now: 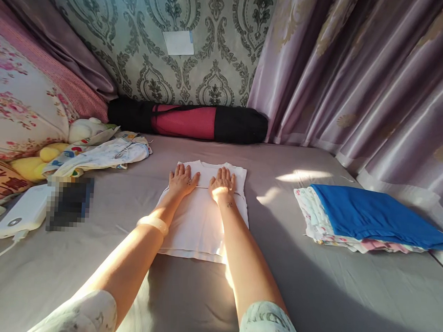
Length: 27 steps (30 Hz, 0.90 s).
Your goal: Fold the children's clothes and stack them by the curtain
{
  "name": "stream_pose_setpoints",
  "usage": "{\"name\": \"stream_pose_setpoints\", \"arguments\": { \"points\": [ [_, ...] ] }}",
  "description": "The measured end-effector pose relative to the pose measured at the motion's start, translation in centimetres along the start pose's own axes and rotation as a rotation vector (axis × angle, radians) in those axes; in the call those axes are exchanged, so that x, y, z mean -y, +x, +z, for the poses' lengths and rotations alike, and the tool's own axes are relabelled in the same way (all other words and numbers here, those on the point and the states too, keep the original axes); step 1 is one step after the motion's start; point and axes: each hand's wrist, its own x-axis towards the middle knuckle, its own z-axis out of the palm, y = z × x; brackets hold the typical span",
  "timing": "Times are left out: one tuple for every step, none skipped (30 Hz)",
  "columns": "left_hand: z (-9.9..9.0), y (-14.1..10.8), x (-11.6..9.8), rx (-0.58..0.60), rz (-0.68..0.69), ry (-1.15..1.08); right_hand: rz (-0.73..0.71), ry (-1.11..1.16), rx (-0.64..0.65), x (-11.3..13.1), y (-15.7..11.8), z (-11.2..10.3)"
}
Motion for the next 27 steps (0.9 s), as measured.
{"name": "stream_pose_setpoints", "arguments": {
  "points": [
    [0.0,0.0,0.0,0.004,-0.009,0.004,0.032,0.0,-0.024,-0.3,0.0,-0.1],
    [0.0,0.0,0.0,0.011,-0.013,0.007,0.062,-0.002,-0.048,-0.6,0.0,-0.1],
    [0.0,0.1,0.0,0.022,-0.011,0.009,0.087,-0.005,-0.069,-0.9,0.0,-0.1],
    [0.0,0.1,0.0,0.036,-0.004,0.012,0.103,-0.009,-0.088,-1.2,0.0,-0.2],
    [-0.1,0.1,0.0,0.051,0.005,0.014,0.112,-0.013,-0.099,-1.3,0.0,-0.2],
    [-0.1,0.2,0.2,0.065,0.014,0.018,0.117,-0.018,-0.105,-1.4,0.0,-0.2],
    [-0.2,0.3,0.3,0.076,0.026,0.022,0.119,-0.023,-0.108,-1.4,0.0,-0.2],
    [-0.3,0.3,0.5,0.084,0.04,0.026,0.12,-0.03,-0.11,-1.4,0.0,-0.1],
    [-0.4,0.4,0.7,0.09,0.055,0.032,0.119,-0.038,-0.111,-1.3,-0.1,-0.1],
    [-0.5,0.4,0.9,0.093,0.075,0.038,0.12,-0.046,-0.11,-1.2,-0.1,0.0],
    [-0.7,0.3,1.2,0.097,0.099,0.045,0.121,-0.054,-0.109,-1.2,-0.1,0.0],
    [-0.8,0.2,1.4,0.101,0.126,0.051,0.122,-0.061,-0.107,-1.1,0.0,0.0],
    [-1.0,0.0,1.7,0.106,0.15,0.057,0.123,-0.065,-0.102,-1.1,0.1,0.0],
    [-1.2,-0.2,2.0,0.109,0.167,0.062,0.127,-0.066,-0.091,-1.1,0.2,0.0],
    [-1.5,-0.6,2.3,0.111,0.177,0.065,0.134,-0.065,-0.074,-1.2,0.4,-0.1],
    [-1.7,-1.1,2.7,0.112,0.182,0.066,0.138,-0.059,-0.05,-1.3,0.6,-0.4],
    [-2.0,-1.6,3.0,0.113,0.184,0.064,0.134,-0.047,-0.016,-1.5,0.8,-0.6],
    [-2.2,-2.2,3.4,0.111,0.188,0.062,0.118,-0.033,0.019,-1.6,0.9,-1.0],
    [-2.5,-2.8,3.8,0.109,0.195,0.06,0.093,-0.019,0.047,-1.8,0.9,-1.4],
    [-2.7,-3.4,4.2,0.106,0.207,0.062,0.062,-0.006,0.063,-1.9,0.7,-1.9],
    [-2.9,-4.1,4.5,0.104,0.225,0.067,0.02,0.0,0.07,-2.1,0.3,-2.3],
    [-3.2,-4.8,4.9,0.103,0.249,0.076,-0.029,-0.007,0.07,-2.2,-0.3,-2.7],
    [-3.3,-5.5,5.3,0.106,0.279,0.084,-0.08,-0.026,0.065,-2.3,-1.1,-3.1],
    [-3.5,-6.2,5.7,0.116,0.316,0.089,-0.142,-0.059,0.065,-2.4,-2.2,-3.3],
    [-3.6,-7.0,6.0,0.132,0.359,0.091,-0.206,-0.1,0.074,-2.5,-3.4,-3.4],
    [-3.7,-7.7,6.4,0.147,0.402,0.09,-0.263,-0.139,0.083,-2.7,-4.7,-3.5],
    [-3.7,-8.5,6.8,0.161,0.444,0.087,-0.307,-0.164,0.099,-2.9,-6.0,-3.4]
  ]
}}
